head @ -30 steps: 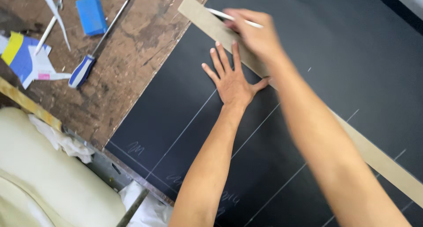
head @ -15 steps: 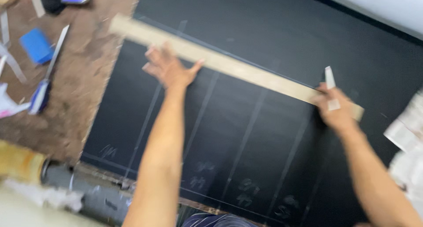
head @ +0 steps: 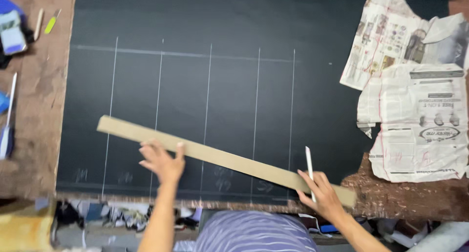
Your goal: The person marks straight vertical lines on a large dark fabric sheet laid on a workbench, using a long straightedge strip and a white marker, writing size labels beside the lines. The person then picks up scissors and cuts along the marked lines, steadying the fabric with the other hand.
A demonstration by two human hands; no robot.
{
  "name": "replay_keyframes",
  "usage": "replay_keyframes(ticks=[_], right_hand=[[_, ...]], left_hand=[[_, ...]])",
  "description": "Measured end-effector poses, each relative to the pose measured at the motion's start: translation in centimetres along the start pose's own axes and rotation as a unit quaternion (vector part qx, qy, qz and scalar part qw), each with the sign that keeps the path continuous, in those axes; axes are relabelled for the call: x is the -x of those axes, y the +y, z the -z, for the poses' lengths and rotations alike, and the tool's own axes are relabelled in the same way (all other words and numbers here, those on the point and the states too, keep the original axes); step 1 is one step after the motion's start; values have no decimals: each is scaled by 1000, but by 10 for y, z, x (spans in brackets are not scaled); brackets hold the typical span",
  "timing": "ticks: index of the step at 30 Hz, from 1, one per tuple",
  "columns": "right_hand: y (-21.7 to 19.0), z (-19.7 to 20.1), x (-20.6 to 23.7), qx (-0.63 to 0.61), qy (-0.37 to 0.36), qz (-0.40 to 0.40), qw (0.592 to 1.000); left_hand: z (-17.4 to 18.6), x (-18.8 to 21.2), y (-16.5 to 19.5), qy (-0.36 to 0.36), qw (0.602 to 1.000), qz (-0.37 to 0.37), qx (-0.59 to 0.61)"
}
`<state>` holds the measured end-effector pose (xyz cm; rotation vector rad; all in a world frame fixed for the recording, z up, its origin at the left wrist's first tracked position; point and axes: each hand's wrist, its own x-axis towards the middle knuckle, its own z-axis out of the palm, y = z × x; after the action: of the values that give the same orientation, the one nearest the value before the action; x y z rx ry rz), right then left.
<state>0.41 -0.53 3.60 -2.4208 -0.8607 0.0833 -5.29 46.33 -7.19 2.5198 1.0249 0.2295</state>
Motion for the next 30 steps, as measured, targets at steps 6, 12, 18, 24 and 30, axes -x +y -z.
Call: replay_keyframes(ticks=[6,12,18,24,30], right_hand=[[2,26,108,26,-65,-159,985],[22,81,177,-47,161,-275,947],[67,126,248,-20,331,-327,885],[117,146,293,-44,439,-383,811],[146,135,285,-126,472,-437,755]], left_hand=[[-50,95,104,15,999,-25,15],[-62,112,220,-78,975,-151,141],[-72,154,256,-30,969,-217,118],[-70,210,214,-51,962,-269,17],[-70,229,188,-53,952,-302,-8]])
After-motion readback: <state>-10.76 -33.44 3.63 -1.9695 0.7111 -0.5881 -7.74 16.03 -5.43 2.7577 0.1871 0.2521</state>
